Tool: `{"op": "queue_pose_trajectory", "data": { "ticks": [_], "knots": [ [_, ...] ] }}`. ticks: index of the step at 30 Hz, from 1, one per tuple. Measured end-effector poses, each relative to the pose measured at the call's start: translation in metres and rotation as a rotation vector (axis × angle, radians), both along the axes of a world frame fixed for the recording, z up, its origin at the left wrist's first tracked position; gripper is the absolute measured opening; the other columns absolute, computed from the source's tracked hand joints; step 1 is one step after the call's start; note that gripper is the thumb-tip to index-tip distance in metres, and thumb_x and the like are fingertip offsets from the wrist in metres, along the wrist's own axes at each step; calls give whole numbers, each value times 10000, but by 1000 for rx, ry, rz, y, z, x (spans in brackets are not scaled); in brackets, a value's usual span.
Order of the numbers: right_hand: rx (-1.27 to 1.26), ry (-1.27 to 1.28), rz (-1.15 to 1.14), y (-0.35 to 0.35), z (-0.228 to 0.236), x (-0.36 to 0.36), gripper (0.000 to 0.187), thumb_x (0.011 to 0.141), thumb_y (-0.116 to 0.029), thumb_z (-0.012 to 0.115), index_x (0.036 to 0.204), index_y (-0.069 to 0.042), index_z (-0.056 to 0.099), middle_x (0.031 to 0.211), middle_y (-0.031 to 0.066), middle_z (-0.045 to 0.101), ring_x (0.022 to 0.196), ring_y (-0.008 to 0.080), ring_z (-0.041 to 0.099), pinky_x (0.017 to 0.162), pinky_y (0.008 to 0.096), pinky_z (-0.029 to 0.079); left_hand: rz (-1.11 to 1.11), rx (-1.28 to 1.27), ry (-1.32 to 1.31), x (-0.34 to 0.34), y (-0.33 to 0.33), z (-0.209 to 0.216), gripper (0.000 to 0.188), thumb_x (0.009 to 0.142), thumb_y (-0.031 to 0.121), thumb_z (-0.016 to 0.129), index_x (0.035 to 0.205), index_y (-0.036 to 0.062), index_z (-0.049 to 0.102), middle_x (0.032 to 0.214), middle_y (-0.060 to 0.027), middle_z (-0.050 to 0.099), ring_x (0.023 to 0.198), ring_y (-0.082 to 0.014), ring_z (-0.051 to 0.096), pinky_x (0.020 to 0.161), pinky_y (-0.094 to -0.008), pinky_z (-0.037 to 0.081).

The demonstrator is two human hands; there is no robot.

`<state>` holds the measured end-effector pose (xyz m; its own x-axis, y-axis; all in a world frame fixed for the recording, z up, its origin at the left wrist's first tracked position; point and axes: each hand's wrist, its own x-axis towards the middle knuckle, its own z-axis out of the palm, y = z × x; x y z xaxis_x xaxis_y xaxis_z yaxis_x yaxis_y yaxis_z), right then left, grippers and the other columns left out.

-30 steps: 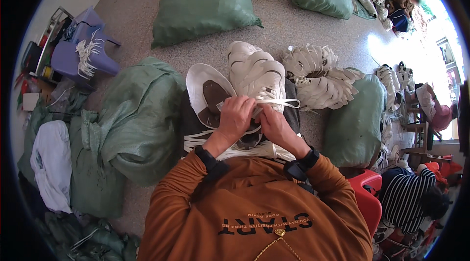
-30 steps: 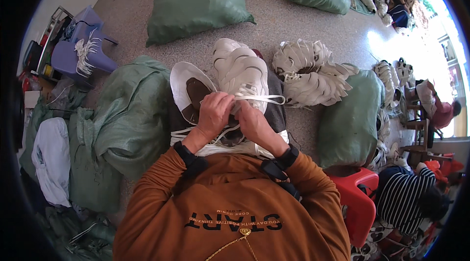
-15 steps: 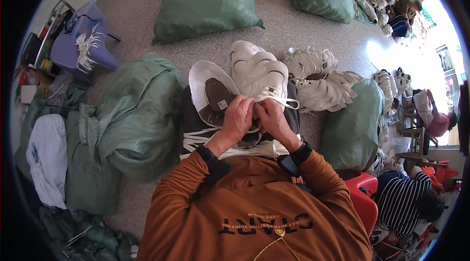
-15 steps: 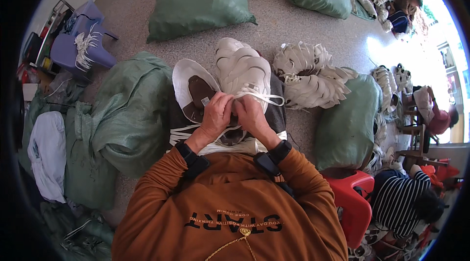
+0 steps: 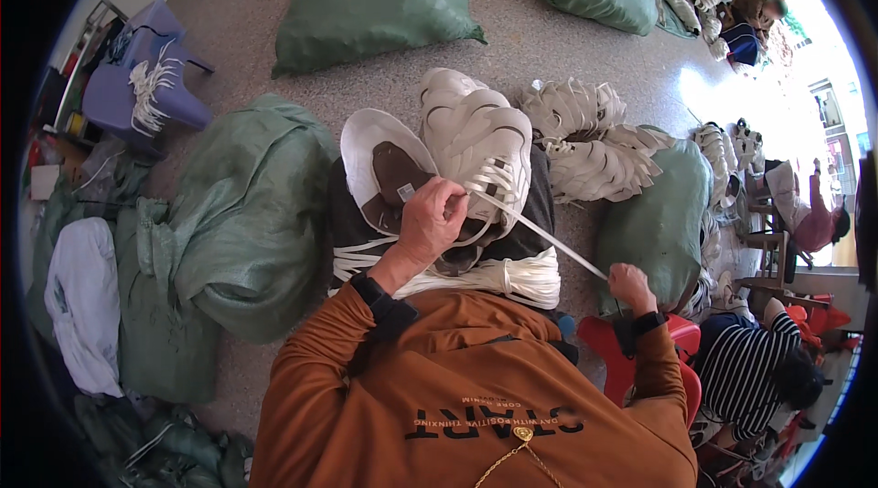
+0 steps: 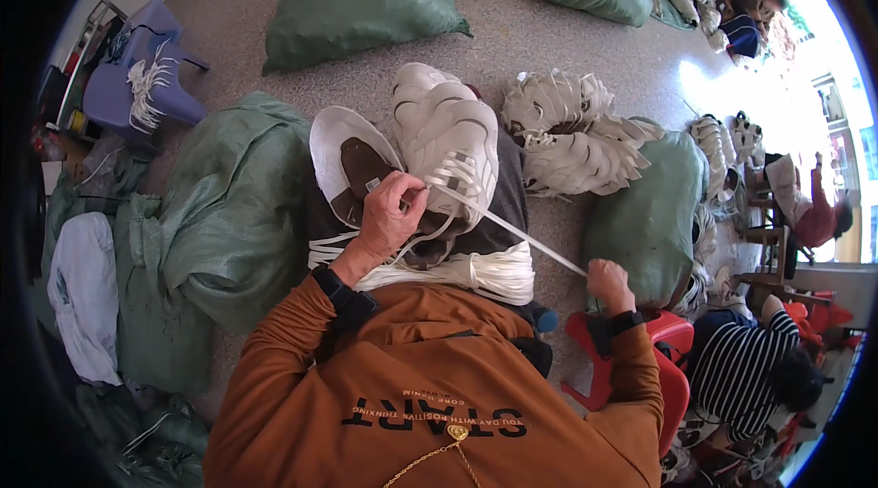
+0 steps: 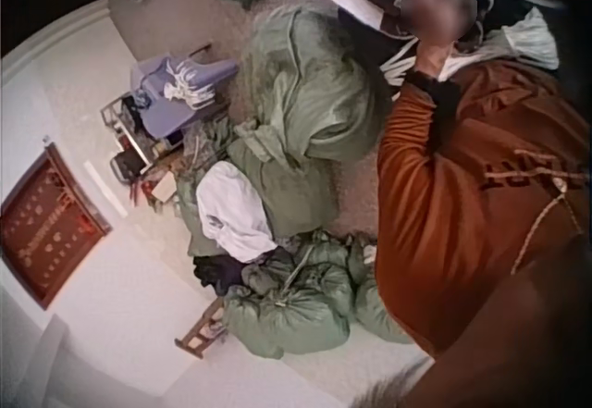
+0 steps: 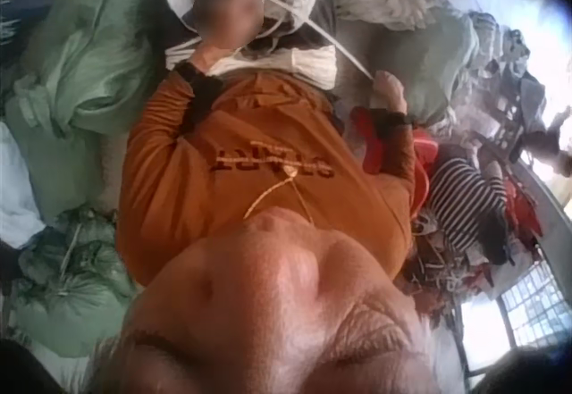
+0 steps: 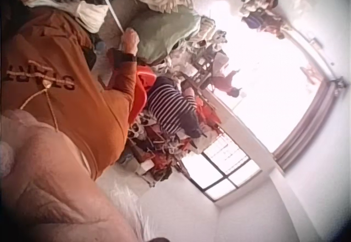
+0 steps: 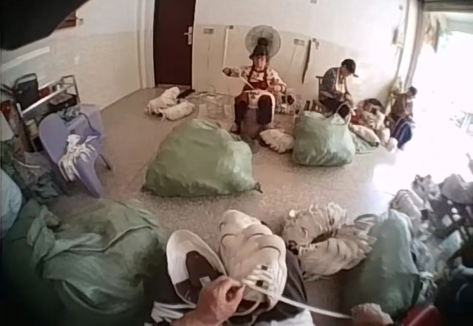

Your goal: The person sits on the floor and laces a white shoe by hand, threading the laces through the eyelets and tying them. They handle a bundle of laces and adjust the shoe on their lap while working.

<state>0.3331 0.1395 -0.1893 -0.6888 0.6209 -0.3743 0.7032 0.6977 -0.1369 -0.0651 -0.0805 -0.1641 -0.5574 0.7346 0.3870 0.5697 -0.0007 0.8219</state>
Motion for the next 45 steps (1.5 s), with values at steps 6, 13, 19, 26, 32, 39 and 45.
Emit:
{"op": "queue_pose_trajectory", "data": {
  "ticks": [6, 13, 19, 26, 32, 39, 45],
  "knots": [
    [-121, 674, 7, -49, 30, -111, 88, 869, -40, 630, 949, -16, 601, 926, 208, 628, 876, 420, 616, 741, 461, 508, 5, -60, 22, -2, -2, 14, 191, 835, 34, 728, 985, 28, 609, 858, -75, 615, 709, -209, 634, 666, -326, 514],
    [-547, 783, 25, -81, 46, -202, 126, 918, -114, 666, 973, -10, 622, 834, 166, 659, 756, 326, 649, 689, 390, 514, -78, 1, 484, 9, 5, 35, 253, 782, 26, 729, 999, 86, 612, 953, -61, 596, 867, -266, 579, 893, -439, 420],
    [-776, 718, -114, -76, 55, -206, 245, 1002, -226, 601, 893, -7, 617, 700, -14, 580, 568, 69, 479, 512, 262, 402, -165, -221, 592, 27, -3, 17, 233, 805, 97, 720, 1023, 92, 638, 957, -42, 586, 931, -232, 569, 889, -416, 385],
    [-1052, 722, -224, -72, 57, -201, 278, 998, -229, 571, 839, -18, 656, 671, -16, 585, 574, 70, 485, 518, 267, 389, -131, -190, 644, 35, 27, 9, 255, 791, 126, 702, 1036, 81, 652, 964, -40, 574, 917, -235, 554, 929, -452, 367],
    [-1047, 821, -278, -51, 85, -181, 281, 1007, -247, 580, 904, -3, 676, 769, -16, 613, 670, 60, 534, 585, 223, 423, -92, -199, 701, 33, 36, 5, 170, 790, 112, 695, 951, 90, 644, 918, -43, 576, 899, -235, 562, 907, -440, 377],
    [-1300, 1298, -281, -45, 103, -170, 317, 1031, -291, 557, 945, -8, 671, 1123, 142, 681, 941, 135, 622, 881, 302, 488, -165, -165, 608, 20, 7, 30, 146, 906, 25, 621, 1030, 63, 690, 805, -61, 640, 794, -245, 609, 884, -408, 412],
    [-1780, 1674, -297, -23, 77, -121, 351, 1072, -334, 463, 875, -71, 586, 843, 46, 543, 742, 144, 546, 826, 387, 498, -120, -365, 386, -64, -72, 42, 158, 923, 74, 628, 1055, 72, 715, 841, -76, 661, 834, -280, 599, 845, -398, 436]
  ]
}}
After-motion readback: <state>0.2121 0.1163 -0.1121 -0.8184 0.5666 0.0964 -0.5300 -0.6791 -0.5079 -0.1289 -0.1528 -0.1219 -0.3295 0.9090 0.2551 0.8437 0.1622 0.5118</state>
